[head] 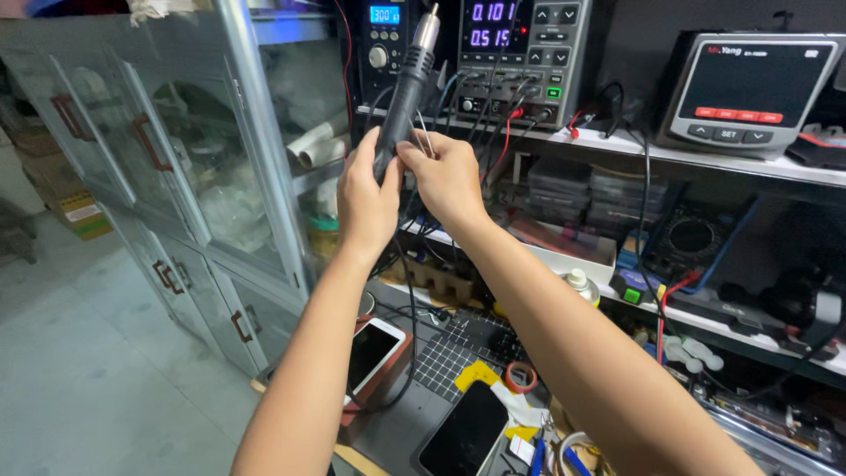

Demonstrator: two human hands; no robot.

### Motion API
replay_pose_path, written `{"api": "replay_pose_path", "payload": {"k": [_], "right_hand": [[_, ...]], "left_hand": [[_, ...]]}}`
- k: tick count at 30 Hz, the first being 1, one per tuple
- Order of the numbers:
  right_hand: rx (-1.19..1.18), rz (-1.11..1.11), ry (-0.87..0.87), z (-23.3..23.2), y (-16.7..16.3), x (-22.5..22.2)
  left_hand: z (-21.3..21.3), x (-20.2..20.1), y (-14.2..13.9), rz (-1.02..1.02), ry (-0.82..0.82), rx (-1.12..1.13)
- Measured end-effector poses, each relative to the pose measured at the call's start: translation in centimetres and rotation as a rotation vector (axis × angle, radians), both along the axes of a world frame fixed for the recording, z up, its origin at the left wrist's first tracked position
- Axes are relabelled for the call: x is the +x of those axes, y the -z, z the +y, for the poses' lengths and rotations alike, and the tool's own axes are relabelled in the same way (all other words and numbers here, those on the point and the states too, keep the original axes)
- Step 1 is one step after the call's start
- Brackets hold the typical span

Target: The person uses a hot air gun to heat a disassembled phone motherboard on a repair mat, then sprays solvent onto a wipe and wipes the logic board and its components, turning the board over to clean different sides by hand.

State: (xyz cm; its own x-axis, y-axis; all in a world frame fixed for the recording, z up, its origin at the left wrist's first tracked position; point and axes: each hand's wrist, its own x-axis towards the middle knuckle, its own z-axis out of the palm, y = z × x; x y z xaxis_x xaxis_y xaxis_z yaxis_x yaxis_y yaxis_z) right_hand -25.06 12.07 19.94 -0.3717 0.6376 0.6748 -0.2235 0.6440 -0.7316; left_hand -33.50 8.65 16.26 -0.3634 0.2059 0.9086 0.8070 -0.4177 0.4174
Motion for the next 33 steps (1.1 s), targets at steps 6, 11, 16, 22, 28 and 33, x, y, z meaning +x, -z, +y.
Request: {"api": "replay_pose_path", "payload": {"k": [6, 11, 16, 22, 28, 33], "right_hand": [[0.023, 0.054, 0.061, -0.1, -1.0, -0.7], [-0.036, 0.080, 0.058, 0.0, -1.6, -0.8], [-0.160, 0.082, 0.029, 0.2, -2.0, -0.7], [0.003, 0.058, 0.034, 0.2, -2.0, -0.7], [0.005, 0.091, 0.029, -0.1, -2.1, -0.6], [-0.053, 0.033, 0.080, 0.1, -1.9, -0.8]], "left_hand": [[-0.1, -0.2, -4.3, -0.097, 0.016, -0.076], [0.5, 0.3, -6.5, -0.169, 0.013, -0.178], [1.5, 0.5, -7.6, -0.046, 0.002, -0.118], [2.2, 0.6, -7.6, -0.183, 0.123, -0.166], [2.8, 0.2, -7.4, -0.083, 0.135, -0.081], [3.2, 0.1, -6.6, -0.165, 0.164, -0.141]]}}
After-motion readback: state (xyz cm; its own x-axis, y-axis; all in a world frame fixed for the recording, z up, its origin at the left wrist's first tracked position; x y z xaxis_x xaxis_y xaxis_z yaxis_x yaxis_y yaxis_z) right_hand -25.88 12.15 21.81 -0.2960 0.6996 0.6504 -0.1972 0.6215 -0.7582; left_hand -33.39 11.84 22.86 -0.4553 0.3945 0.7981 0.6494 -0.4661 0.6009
